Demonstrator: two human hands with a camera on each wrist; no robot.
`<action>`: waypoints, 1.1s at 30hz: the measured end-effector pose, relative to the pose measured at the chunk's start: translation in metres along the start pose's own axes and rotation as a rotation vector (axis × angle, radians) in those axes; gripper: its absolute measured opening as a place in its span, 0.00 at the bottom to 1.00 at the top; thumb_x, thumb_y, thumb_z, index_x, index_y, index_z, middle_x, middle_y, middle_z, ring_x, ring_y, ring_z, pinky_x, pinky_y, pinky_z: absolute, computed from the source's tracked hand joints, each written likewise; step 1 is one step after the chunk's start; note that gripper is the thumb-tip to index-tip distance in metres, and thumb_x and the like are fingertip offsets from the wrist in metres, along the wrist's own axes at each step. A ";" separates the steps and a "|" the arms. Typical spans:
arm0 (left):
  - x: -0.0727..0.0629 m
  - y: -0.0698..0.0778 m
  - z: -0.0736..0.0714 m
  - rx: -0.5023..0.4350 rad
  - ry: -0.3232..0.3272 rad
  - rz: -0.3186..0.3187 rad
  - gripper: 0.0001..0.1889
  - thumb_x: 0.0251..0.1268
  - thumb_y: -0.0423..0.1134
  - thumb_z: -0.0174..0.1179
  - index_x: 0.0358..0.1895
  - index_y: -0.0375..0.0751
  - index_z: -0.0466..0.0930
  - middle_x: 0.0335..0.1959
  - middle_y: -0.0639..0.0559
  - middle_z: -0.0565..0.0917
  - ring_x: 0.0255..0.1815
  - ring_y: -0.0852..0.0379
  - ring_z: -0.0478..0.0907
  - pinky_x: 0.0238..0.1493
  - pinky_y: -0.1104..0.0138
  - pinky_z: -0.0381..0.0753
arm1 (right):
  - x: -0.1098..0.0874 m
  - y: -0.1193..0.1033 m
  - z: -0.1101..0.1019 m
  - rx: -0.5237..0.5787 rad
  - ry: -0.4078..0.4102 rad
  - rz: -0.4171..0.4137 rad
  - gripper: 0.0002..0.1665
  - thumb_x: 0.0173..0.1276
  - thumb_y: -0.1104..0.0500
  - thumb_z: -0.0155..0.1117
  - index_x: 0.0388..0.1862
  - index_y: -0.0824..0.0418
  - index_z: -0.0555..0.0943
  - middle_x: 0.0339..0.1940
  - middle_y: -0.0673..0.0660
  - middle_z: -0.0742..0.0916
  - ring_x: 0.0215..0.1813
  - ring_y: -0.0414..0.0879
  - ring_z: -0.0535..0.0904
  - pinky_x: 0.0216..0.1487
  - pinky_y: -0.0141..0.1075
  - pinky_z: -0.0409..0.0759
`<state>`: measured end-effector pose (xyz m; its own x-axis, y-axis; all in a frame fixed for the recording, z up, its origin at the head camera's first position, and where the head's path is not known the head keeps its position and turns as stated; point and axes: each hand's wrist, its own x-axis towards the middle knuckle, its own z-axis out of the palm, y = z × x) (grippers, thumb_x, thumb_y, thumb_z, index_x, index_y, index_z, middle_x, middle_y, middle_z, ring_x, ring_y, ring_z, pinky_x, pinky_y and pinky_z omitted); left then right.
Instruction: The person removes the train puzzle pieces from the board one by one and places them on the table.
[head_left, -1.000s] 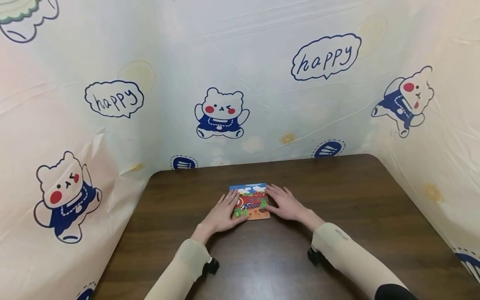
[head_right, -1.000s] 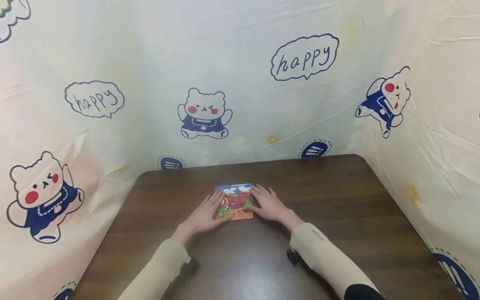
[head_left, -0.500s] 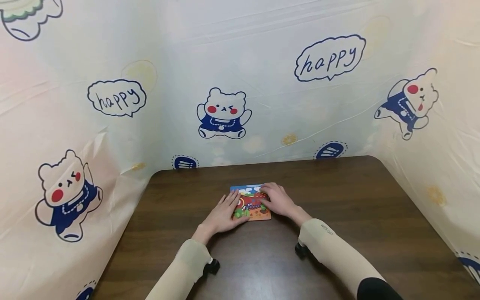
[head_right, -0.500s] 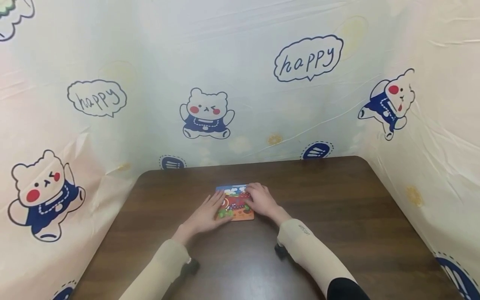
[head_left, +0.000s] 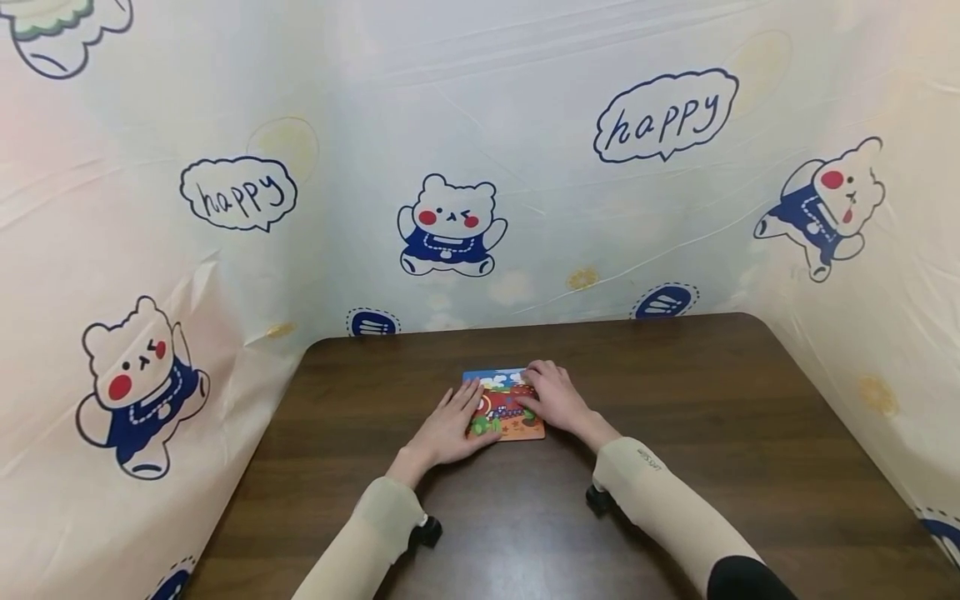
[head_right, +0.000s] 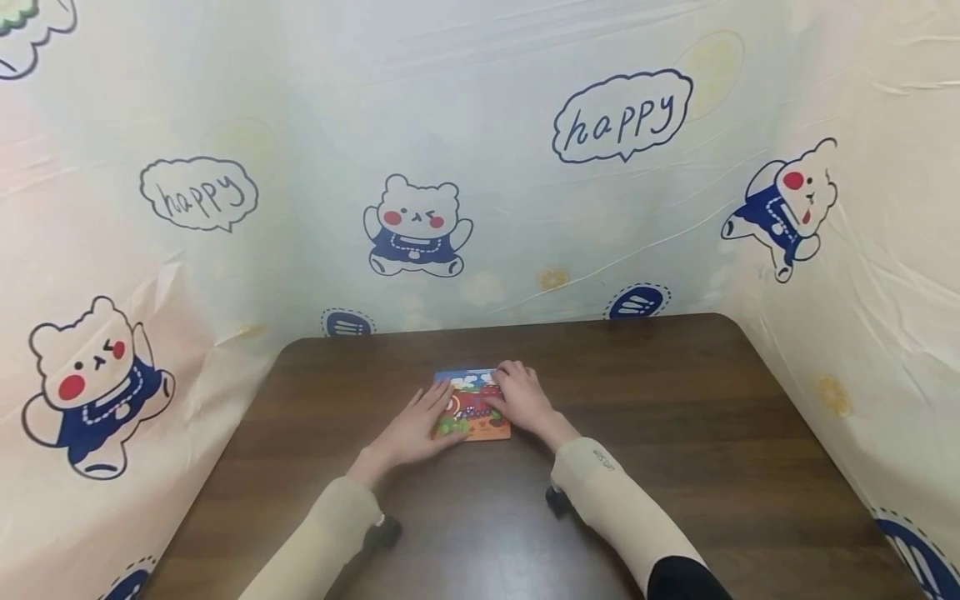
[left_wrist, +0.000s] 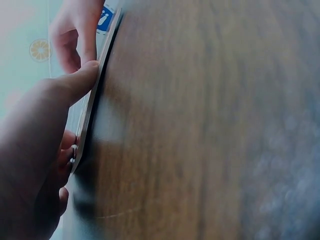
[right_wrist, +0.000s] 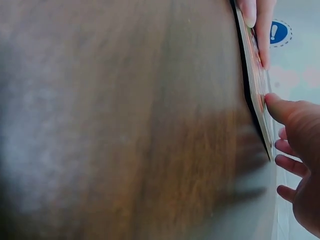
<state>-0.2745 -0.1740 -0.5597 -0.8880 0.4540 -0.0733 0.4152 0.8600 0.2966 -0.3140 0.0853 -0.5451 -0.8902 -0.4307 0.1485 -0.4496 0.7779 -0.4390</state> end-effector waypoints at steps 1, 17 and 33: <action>0.000 0.000 0.000 0.004 0.002 -0.001 0.55 0.77 0.78 0.50 0.92 0.45 0.48 0.95 0.48 0.47 0.96 0.47 0.45 0.94 0.43 0.47 | 0.001 0.000 0.000 -0.001 0.005 0.003 0.30 0.79 0.48 0.73 0.69 0.67 0.84 0.69 0.66 0.83 0.73 0.62 0.76 0.80 0.65 0.71; 0.000 0.003 -0.004 0.003 0.004 -0.022 0.54 0.75 0.77 0.54 0.92 0.47 0.51 0.94 0.48 0.51 0.95 0.46 0.49 0.94 0.41 0.45 | 0.009 -0.005 0.008 -0.008 0.076 0.064 0.31 0.76 0.49 0.77 0.67 0.68 0.83 0.63 0.69 0.84 0.62 0.61 0.74 0.62 0.54 0.75; 0.000 0.002 -0.002 0.006 0.006 -0.022 0.54 0.74 0.78 0.53 0.92 0.49 0.51 0.94 0.49 0.50 0.95 0.48 0.49 0.94 0.41 0.45 | 0.011 -0.010 0.001 -0.007 0.057 0.203 0.34 0.72 0.43 0.80 0.60 0.68 0.82 0.60 0.67 0.81 0.61 0.61 0.74 0.60 0.52 0.76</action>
<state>-0.2745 -0.1732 -0.5569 -0.8982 0.4335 -0.0736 0.3968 0.8712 0.2891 -0.3188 0.0719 -0.5402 -0.9653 -0.2382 0.1069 -0.2605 0.8492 -0.4593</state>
